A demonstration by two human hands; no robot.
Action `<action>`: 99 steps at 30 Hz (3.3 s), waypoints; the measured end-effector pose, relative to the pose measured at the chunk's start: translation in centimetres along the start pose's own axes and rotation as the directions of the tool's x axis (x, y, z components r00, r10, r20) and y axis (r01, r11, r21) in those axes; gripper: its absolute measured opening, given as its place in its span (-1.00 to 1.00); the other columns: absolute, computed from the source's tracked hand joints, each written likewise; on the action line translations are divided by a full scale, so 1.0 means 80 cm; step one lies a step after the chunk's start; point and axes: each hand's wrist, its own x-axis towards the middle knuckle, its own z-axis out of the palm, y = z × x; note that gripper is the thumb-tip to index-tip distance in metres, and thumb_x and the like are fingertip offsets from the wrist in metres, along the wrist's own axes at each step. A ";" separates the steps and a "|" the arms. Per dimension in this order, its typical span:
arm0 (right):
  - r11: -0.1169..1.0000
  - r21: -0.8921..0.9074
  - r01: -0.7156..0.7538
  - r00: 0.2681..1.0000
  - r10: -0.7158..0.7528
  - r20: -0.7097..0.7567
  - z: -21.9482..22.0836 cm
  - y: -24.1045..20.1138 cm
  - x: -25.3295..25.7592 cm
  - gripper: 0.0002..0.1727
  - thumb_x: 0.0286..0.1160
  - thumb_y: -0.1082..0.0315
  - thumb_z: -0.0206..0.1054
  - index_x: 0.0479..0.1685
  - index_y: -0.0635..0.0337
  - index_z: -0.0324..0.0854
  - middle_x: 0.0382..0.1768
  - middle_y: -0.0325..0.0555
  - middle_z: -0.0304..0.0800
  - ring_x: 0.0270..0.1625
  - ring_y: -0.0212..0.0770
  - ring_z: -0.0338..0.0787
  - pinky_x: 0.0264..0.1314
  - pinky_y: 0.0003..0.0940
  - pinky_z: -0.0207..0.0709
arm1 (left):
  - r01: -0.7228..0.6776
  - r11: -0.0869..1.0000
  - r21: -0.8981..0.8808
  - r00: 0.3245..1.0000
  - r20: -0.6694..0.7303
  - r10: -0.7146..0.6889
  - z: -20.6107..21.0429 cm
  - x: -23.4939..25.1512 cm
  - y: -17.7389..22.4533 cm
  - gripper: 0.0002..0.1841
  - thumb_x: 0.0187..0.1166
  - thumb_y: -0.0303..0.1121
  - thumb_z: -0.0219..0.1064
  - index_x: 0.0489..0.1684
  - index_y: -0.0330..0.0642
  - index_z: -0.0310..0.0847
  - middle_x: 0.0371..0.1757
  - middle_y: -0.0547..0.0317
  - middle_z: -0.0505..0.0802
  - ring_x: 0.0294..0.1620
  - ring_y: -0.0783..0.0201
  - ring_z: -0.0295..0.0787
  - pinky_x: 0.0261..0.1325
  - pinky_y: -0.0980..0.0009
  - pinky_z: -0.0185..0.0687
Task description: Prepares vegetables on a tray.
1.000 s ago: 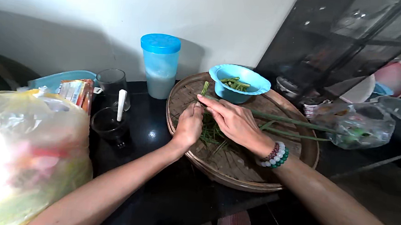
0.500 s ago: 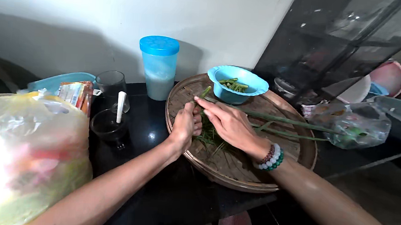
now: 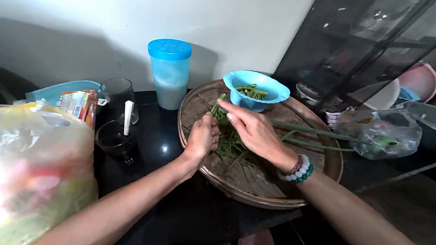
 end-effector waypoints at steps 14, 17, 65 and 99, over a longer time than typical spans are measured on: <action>0.986 -0.069 -0.155 0.986 0.158 0.047 -0.013 0.039 -0.003 -0.54 0.89 0.10 -0.02 0.64 -0.26 0.53 0.08 0.03 0.88 -0.09 0.15 0.87 -0.16 0.29 0.65 | -0.066 0.955 0.288 0.998 0.018 0.063 0.001 -0.008 -0.013 -0.52 0.95 -0.08 -0.29 -0.28 -0.10 0.45 -0.63 0.32 0.37 -0.70 0.40 0.24 -0.60 0.49 0.22; 0.939 0.160 -0.303 0.953 0.295 0.075 -0.023 0.037 -0.006 -0.52 0.90 0.02 -0.07 0.64 -0.24 0.51 -0.05 -0.04 0.85 -0.26 -0.02 0.79 -0.28 0.08 0.61 | 0.002 1.000 0.021 0.998 0.055 -0.003 0.002 -0.008 -0.001 -0.50 0.95 -0.10 -0.33 -0.40 -0.07 0.38 -0.74 0.40 0.29 -0.78 0.50 0.10 -0.70 0.60 0.05; 0.916 -0.059 -0.397 0.905 0.401 0.143 -0.029 0.048 0.001 -0.70 0.50 0.07 0.53 -0.33 0.11 0.69 -0.54 -0.09 0.65 -0.49 -0.05 0.66 -0.46 0.07 0.51 | -0.005 0.994 0.110 0.995 -0.094 0.015 0.002 0.004 -0.002 -0.57 0.94 -0.04 -0.21 -0.14 -0.11 0.47 -0.62 0.34 0.34 -0.72 0.43 0.21 -0.63 0.55 0.20; 0.954 0.271 -0.130 0.991 0.136 -0.005 -0.024 -0.004 0.013 -0.50 0.85 -0.07 -0.01 0.54 -0.07 0.52 -0.25 -0.18 0.76 -0.54 -0.32 0.58 -0.54 -0.32 0.51 | -0.011 0.970 0.242 0.977 0.210 -0.042 -0.001 0.002 -0.004 -0.61 0.95 -0.15 -0.18 0.27 -0.16 0.51 -0.50 0.31 0.46 -0.68 0.47 0.24 -0.61 0.57 0.23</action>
